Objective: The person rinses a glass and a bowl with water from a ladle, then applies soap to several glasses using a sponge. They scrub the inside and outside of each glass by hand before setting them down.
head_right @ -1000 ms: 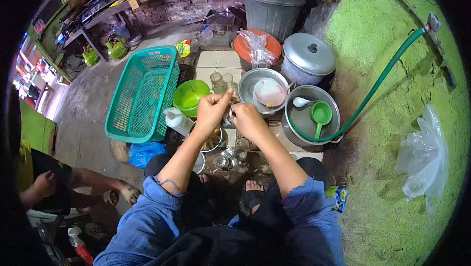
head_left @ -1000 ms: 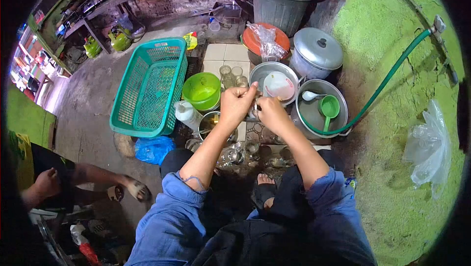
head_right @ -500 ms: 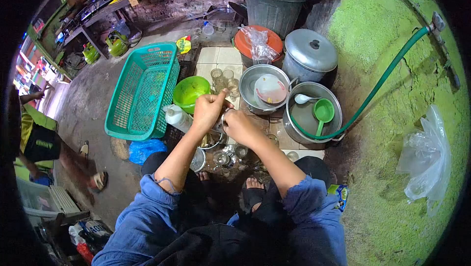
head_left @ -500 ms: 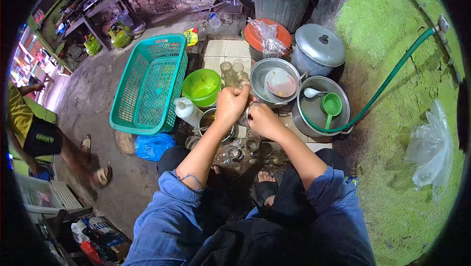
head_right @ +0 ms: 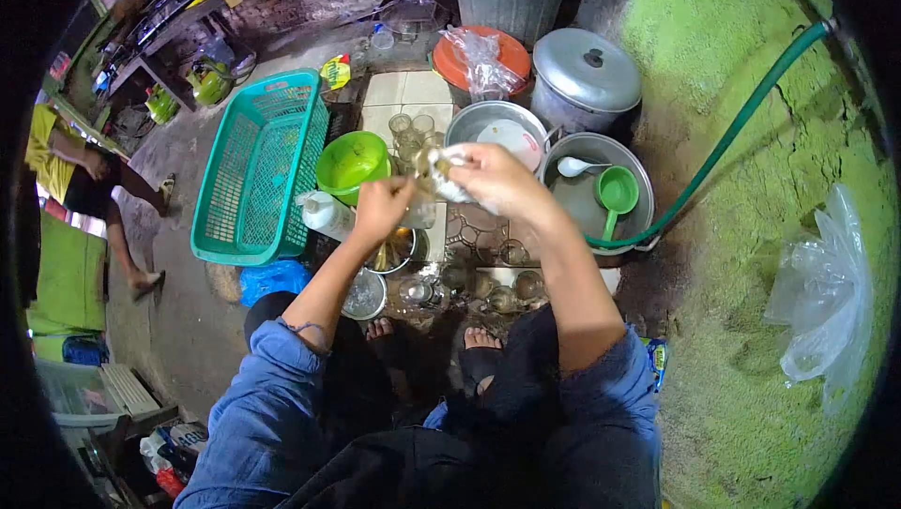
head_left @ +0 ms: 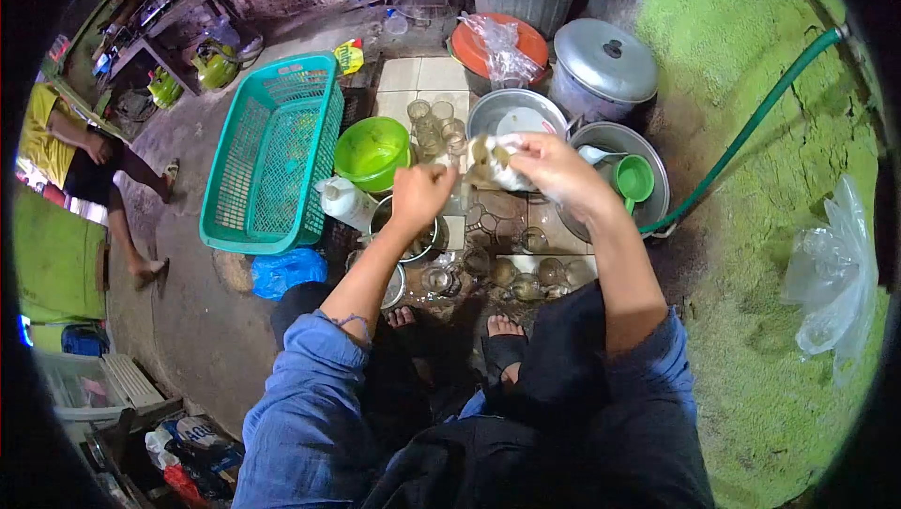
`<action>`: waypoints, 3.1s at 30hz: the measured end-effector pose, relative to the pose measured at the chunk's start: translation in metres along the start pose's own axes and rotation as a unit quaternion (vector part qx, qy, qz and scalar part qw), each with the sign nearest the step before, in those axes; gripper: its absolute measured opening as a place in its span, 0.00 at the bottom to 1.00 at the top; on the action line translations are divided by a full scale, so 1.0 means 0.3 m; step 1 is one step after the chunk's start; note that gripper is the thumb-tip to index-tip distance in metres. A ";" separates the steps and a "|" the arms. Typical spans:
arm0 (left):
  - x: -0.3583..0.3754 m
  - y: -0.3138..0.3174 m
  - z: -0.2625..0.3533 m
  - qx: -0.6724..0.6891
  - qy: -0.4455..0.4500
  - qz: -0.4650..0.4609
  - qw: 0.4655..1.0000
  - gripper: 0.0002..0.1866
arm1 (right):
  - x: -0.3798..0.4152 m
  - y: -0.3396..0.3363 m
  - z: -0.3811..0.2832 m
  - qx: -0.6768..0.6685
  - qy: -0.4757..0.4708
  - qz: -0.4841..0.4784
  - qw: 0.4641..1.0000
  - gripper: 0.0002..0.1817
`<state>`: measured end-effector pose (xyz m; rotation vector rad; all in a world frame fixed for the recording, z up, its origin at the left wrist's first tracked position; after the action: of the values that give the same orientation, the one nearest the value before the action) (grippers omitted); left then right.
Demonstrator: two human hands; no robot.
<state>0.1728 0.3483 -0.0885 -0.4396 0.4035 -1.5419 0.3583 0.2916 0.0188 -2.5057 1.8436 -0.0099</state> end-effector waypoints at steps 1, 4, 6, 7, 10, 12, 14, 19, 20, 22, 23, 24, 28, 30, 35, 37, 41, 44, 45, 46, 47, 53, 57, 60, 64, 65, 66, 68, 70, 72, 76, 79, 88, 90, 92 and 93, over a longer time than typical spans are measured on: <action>0.019 0.042 -0.007 -0.194 0.120 0.007 0.974 0.27 | 0.009 -0.030 -0.019 0.047 -0.011 0.005 0.999 0.16; 0.035 0.204 -0.077 -0.488 0.187 -0.090 0.848 0.28 | 0.027 -0.087 -0.031 0.120 -0.066 0.040 0.990 0.15; 0.073 0.297 -0.105 -0.530 0.277 -0.157 0.786 0.29 | 0.036 -0.104 -0.027 0.140 -0.113 0.076 0.981 0.14; 0.076 0.345 -0.120 -0.564 0.257 -0.192 0.761 0.30 | 0.043 -0.107 -0.024 0.177 -0.086 0.084 0.977 0.15; 0.048 0.528 -0.227 -0.607 0.283 -0.215 0.711 0.30 | 0.085 -0.112 -0.083 0.313 -0.065 0.097 0.943 0.15; 0.020 0.631 -0.287 -0.639 0.249 -0.240 0.687 0.28 | 0.115 -0.126 -0.107 0.358 -0.067 0.125 0.923 0.16; -0.009 0.691 -0.323 -0.620 0.203 -0.270 0.708 0.25 | 0.127 -0.153 -0.069 0.366 -0.086 0.135 0.917 0.16; -0.143 0.896 -0.567 -0.503 -0.019 -0.291 0.814 0.23 | 0.143 -0.199 -0.053 0.352 -0.073 0.128 0.924 0.14; -0.163 0.941 -0.632 -0.461 -0.079 -0.281 0.838 0.24 | 0.152 -0.207 -0.035 0.354 -0.071 0.126 0.924 0.14; -0.184 1.019 -0.680 -0.451 -0.072 -0.366 0.811 0.26 | 0.170 -0.216 -0.036 0.435 -0.125 0.143 0.880 0.15; -0.182 1.070 -0.726 -0.414 -0.100 -0.341 0.838 0.26 | 0.175 -0.218 -0.042 0.429 -0.101 0.132 0.888 0.15; -0.191 1.124 -0.777 -0.376 -0.127 -0.313 0.862 0.26 | 0.178 -0.223 -0.035 0.432 -0.101 0.129 0.887 0.15; -0.173 1.178 -0.717 -0.308 -0.117 -0.326 0.886 0.26 | 0.175 -0.262 0.004 0.459 -0.065 0.128 0.876 0.16; -0.174 1.185 -0.646 -0.312 -0.135 -0.327 0.882 0.28 | 0.161 -0.272 0.019 0.458 -0.040 0.114 0.881 0.16; -0.180 1.233 -0.637 -0.195 -0.203 -0.285 0.916 0.37 | 0.136 -0.265 0.033 0.438 -0.014 0.107 0.893 0.17; -0.170 1.222 -0.678 -0.168 -0.234 -0.294 0.911 0.42 | 0.133 -0.251 0.020 0.427 0.007 0.117 0.896 0.17; -0.120 1.100 -0.657 -0.270 -0.148 -0.466 0.829 0.48 | 0.131 -0.250 0.016 0.444 -0.014 0.113 0.889 0.17; -0.051 1.045 -0.628 -0.362 -0.067 -0.478 0.797 0.45 | 0.136 -0.252 0.023 0.467 -0.059 0.117 0.874 0.16; -0.049 1.098 -0.705 -0.375 -0.026 -0.492 0.785 0.44 | 0.139 -0.248 0.028 0.467 -0.058 0.118 0.874 0.16; -0.043 1.127 -0.743 -0.387 0.016 -0.503 0.772 0.43 | 0.142 -0.242 0.024 0.483 -0.080 0.129 0.862 0.16; -0.034 1.122 -0.738 -0.388 0.019 -0.502 0.773 0.43 | 0.144 -0.237 0.017 0.500 -0.102 0.140 0.849 0.16; -0.063 1.013 -0.561 -0.333 0.134 -0.281 0.890 0.30 | 0.137 -0.234 0.024 0.431 -0.084 0.136 0.888 0.15; -0.099 0.844 -0.386 -0.431 0.218 -0.268 0.833 0.27 | 0.134 -0.231 0.022 0.482 -0.082 0.118 0.864 0.16; -0.096 0.716 -0.294 -0.493 0.411 -0.208 0.738 0.22 | 0.131 -0.217 0.013 0.462 -0.101 0.136 0.871 0.17; -0.065 0.460 -0.118 -0.488 0.486 -0.213 0.693 0.20 | 0.093 -0.197 0.027 0.454 -0.066 0.149 0.876 0.17; -0.057 0.380 -0.042 -0.475 0.462 -0.194 0.723 0.20 | 0.081 -0.195 0.030 0.451 -0.077 0.145 0.877 0.17; -0.043 0.298 0.038 -0.462 0.438 -0.174 0.752 0.19 | 0.068 -0.192 0.034 0.449 -0.089 0.141 0.878 0.17; -0.027 0.163 0.141 -0.419 0.401 -0.155 0.800 0.18 | 0.047 -0.187 0.043 0.450 -0.105 0.145 0.875 0.17; -0.042 0.036 0.211 -0.220 0.212 -0.147 0.941 0.16 | 0.033 -0.180 0.046 0.414 -0.126 0.194 0.880 0.17; -0.010 -0.025 0.248 -0.141 0.239 -0.096 0.956 0.18 | 0.014 -0.153 0.027 0.393 -0.202 0.246 0.863 0.16; 0.030 -0.078 0.247 0.236 0.048 -0.150 0.959 0.19 | 0.010 -0.032 -0.019 0.261 -0.218 0.258 0.904 0.14; 0.038 -0.120 0.197 0.290 -0.019 -0.104 0.951 0.18 | -0.007 0.055 0.002 0.278 -0.283 0.181 0.900 0.10; 0.167 -0.165 0.304 -0.023 0.103 -0.047 0.993 0.23 | -0.081 0.229 0.165 0.059 -0.153 -0.036 0.986 0.13; 0.176 -0.191 0.317 0.026 0.202 0.008 0.979 0.23 | -0.059 0.244 0.158 -0.159 0.055 -0.040 0.985 0.15; 0.130 -0.216 0.306 0.063 0.230 0.022 0.971 0.25 | -0.071 0.238 0.191 -0.345 0.036 -0.101 0.933 0.15; 0.089 -0.224 0.295 0.139 0.160 -0.032 0.977 0.25 | -0.072 0.240 0.177 -0.229 0.011 -0.124 0.965 0.16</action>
<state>0.1601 0.3243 0.0226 0.0154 0.4162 -1.7085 0.2844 0.2921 -0.0359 -3.0350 1.6821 0.4331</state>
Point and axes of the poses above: each hand's wrist, its own x-axis away from the middle knuckle, its own y-axis out of the palm, z = x × y, the point moved 4 cm from there along -x, towards the middle knuckle, and after that the axes turned 10 degrees about -y, right-handed, at the moved point
